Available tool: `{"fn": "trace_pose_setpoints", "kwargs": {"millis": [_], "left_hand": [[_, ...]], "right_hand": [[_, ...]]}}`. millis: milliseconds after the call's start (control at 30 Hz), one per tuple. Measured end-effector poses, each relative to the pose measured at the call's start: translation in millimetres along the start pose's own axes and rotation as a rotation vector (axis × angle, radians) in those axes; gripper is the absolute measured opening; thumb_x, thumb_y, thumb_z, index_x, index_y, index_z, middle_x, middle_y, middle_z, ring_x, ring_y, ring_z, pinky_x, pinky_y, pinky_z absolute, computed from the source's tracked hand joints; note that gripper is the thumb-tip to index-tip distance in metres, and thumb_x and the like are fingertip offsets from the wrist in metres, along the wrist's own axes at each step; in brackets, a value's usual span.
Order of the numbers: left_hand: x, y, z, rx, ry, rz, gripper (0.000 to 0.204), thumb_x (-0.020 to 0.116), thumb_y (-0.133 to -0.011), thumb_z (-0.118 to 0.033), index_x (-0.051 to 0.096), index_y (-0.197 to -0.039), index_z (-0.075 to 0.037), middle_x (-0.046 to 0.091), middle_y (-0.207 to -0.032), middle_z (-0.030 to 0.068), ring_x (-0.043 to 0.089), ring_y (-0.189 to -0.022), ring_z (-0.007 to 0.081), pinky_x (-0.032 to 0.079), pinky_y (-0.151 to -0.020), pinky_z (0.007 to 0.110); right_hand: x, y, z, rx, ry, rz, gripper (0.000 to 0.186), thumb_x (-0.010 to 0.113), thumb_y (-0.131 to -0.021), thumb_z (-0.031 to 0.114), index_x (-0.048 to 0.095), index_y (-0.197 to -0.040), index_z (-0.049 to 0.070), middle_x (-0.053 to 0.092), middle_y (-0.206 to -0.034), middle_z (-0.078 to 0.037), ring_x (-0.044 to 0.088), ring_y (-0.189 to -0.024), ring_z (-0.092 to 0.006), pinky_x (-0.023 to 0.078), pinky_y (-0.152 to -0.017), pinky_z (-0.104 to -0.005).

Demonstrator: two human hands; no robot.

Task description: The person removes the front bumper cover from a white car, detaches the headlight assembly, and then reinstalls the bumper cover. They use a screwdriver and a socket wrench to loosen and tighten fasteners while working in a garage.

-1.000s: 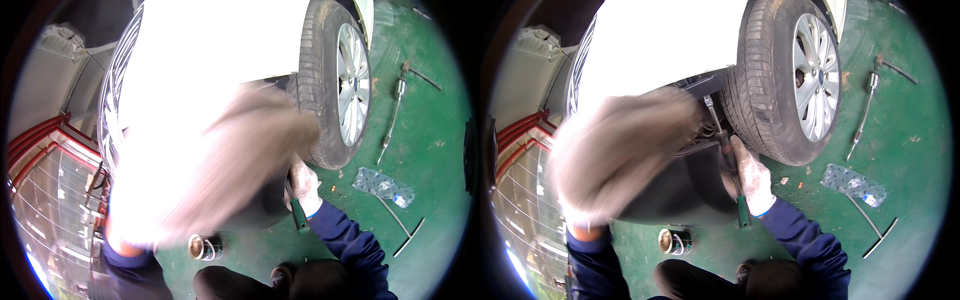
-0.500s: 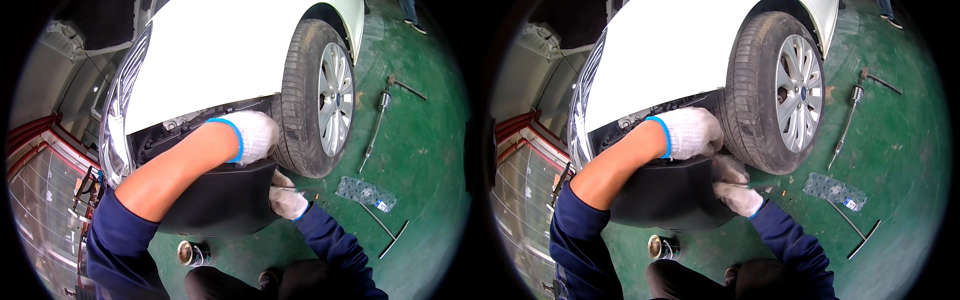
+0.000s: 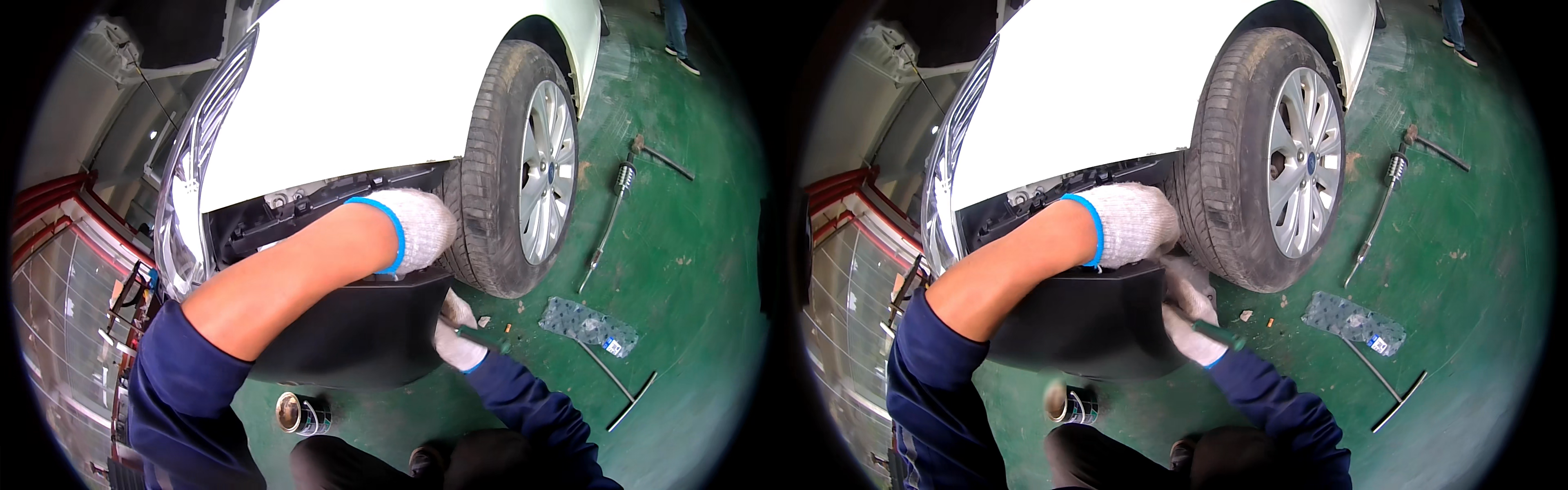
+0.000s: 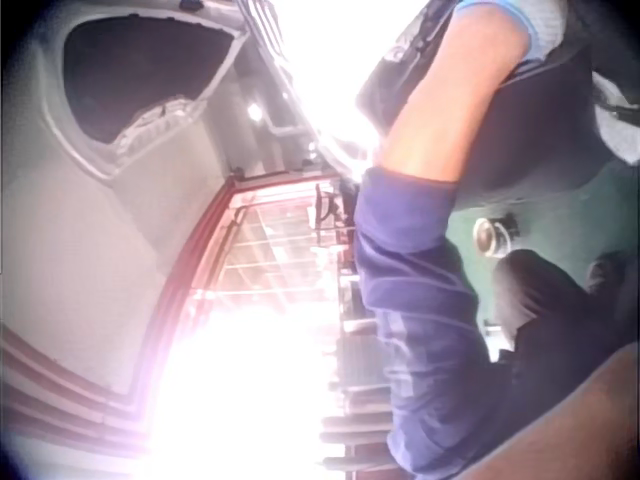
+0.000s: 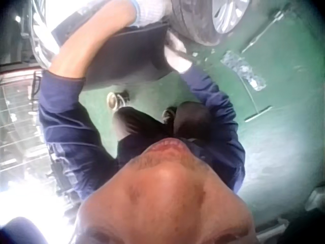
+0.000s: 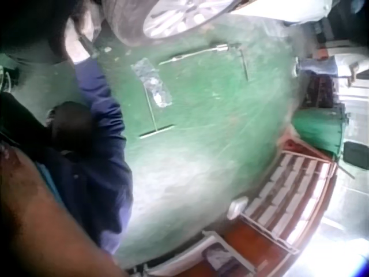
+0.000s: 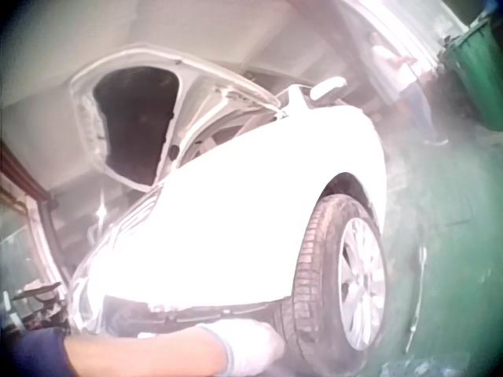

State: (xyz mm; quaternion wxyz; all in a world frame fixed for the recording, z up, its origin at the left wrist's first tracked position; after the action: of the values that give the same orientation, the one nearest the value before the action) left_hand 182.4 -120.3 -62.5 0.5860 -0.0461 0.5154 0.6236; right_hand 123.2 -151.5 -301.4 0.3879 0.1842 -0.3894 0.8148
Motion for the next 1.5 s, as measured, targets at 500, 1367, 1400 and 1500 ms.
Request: {"fn": "trace_pose_setpoints", "kwargs": {"millis": [500,1367,1400,1500], "left_hand": [[4.4,10.0,5.4,0.091,0.079,-0.105,0.015,0.069,-0.081,-0.007,0.077,-0.093,-0.007,0.074,-0.096,0.0173,0.071,-0.095,0.0379,0.057,-0.082,0.046],[11.4,14.0,8.1,0.063,0.084,-0.203,0.012,0.067,-0.084,-0.014,0.076,-0.086,-0.007,0.073,-0.09,0.0172,0.071,-0.09,0.0373,0.056,-0.08,0.047],[11.9,14.1,8.4,0.073,0.098,-0.205,0.012,0.067,-0.084,-0.014,0.076,-0.086,-0.006,0.073,-0.09,0.0172,0.071,-0.09,0.0374,0.056,-0.08,0.047],[13.7,13.7,10.2,0.107,0.156,-0.274,0.01,0.068,-0.084,-0.013,0.075,-0.086,-0.007,0.073,-0.09,0.017,0.071,-0.091,0.0368,0.056,-0.081,0.046]], "right_hand": [[-32.9,-4.7,24.9,-0.182,0.669,0.254,0.063,0.064,-0.094,-0.002,0.041,-0.153,0.0,0.058,-0.14,-0.013,0.06,-0.128,-0.023,0.053,-0.103,-0.037],[-35.7,-67.4,58.1,0.323,0.369,0.436,0.038,0.067,-0.099,0.014,0.061,-0.135,0.001,0.07,-0.125,-0.006,0.064,-0.115,-0.0158,0.051,-0.102,-0.0328],[-31.9,-70.4,48.6,0.352,0.369,0.326,0.036,0.067,-0.099,0.013,0.062,-0.133,0.001,0.071,-0.124,-0.007,0.064,-0.115,-0.0158,0.051,-0.101,-0.0328],[-22.1,-75.1,31.1,0.187,0.321,0.24,0.031,0.065,-0.1,0.009,0.065,-0.129,0.0,0.072,-0.12,-0.007,0.065,-0.112,-0.0161,0.052,-0.099,-0.0328]]}}
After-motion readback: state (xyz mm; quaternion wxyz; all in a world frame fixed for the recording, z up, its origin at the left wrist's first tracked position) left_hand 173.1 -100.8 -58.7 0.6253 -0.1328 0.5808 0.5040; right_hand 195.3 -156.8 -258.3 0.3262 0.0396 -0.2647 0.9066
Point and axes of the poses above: each hand's wrist, its own y-axis away from the middle knuckle, its own x-axis out of the palm, z = x × y, the point moved 1 cm from there along -y, towards the middle knuckle
